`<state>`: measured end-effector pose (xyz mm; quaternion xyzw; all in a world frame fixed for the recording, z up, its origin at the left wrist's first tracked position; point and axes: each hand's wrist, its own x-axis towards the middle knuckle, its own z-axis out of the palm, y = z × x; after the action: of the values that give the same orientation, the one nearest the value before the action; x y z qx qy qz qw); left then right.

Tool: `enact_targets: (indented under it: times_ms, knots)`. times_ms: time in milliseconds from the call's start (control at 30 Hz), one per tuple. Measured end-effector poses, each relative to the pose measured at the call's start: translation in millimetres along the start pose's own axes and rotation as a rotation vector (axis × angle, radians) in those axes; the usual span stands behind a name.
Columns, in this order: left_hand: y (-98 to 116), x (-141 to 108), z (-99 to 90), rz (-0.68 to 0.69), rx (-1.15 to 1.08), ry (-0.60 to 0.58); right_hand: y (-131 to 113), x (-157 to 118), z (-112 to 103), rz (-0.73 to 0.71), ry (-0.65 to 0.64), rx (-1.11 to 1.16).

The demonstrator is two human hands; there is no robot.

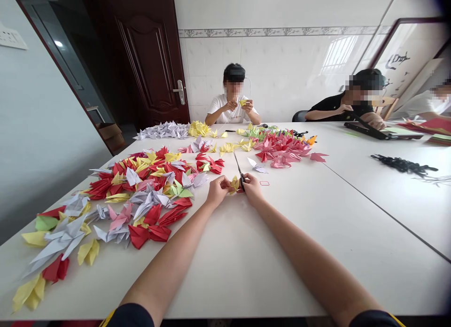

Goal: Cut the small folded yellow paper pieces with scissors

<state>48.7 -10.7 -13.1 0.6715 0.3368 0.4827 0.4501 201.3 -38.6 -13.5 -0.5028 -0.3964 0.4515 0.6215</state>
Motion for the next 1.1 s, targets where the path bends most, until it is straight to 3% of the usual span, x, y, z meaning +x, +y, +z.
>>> enact_targets:
  times_ms: [267,433,600,967,1100]
  knots:
    - [-0.7,-1.6,2.0,0.007,0.011,-0.009,-0.6,-0.4,0.6,0.0,-0.006,0.005]
    - [-5.1,1.8,1.2,-0.006,-0.008,-0.01,-2.6,-2.1,0.2,-0.003,0.001,-0.127]
    - [-5.0,4.5,-1.3,0.095,0.019,0.084,2.6,0.6,-0.1,-0.183,0.046,-0.098]
    - [-2.8,3.2,-3.8,0.179,0.003,0.178,2.7,0.7,1.9,-0.183,-0.232,0.106]
    - [-1.9,2.7,-3.6,0.217,-0.001,0.184,0.6,-1.8,6.3,-0.252,-0.22,0.065]
